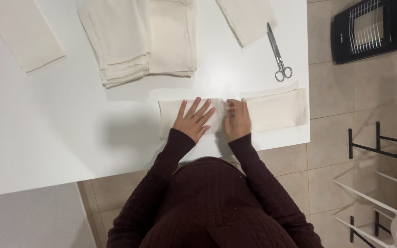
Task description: Folding and rolling pieces of white fabric on a workshop table.
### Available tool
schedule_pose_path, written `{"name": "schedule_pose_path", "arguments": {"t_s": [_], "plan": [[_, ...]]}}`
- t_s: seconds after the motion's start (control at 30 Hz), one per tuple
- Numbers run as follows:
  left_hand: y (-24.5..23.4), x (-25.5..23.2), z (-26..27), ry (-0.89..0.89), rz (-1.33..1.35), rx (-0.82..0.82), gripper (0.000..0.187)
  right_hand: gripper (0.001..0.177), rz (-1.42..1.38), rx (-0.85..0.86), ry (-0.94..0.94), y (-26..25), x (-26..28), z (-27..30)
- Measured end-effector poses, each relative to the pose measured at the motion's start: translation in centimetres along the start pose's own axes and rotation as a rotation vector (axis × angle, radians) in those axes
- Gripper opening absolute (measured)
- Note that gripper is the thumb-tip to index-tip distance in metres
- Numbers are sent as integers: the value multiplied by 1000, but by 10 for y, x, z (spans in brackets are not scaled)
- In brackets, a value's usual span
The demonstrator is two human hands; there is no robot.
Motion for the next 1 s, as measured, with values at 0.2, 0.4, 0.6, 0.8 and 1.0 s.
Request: {"name": "schedule_pose_path", "arguments": {"t_s": [0.2,0.4,0.6,0.8,1.0], "plan": [[12,1,-10,-107,-321,440,56,63,314,113,-714,73,78,18],[15,3,3,-78,-95,319,63,76,674,138,-604,89,41,9],[2,45,23,-217,26,94,56,80,812,134,-411,90,15,-7],[-14,114,50,-371,-68,-319,68,56,445,92,-457,34,43,-21],[-15,142,49,-415,100,-248,52,49,836,217,-236,35,-30,-76]]}}
Point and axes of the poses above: each hand's wrist, its own z-axis away from the middle knuckle, its own y-axis out of the palm, x = y × z, the point moved 8 cm from there along -z, towards the middle knuckle, and after that the axes turned 11 degrees about x, right-handed, at the moved point
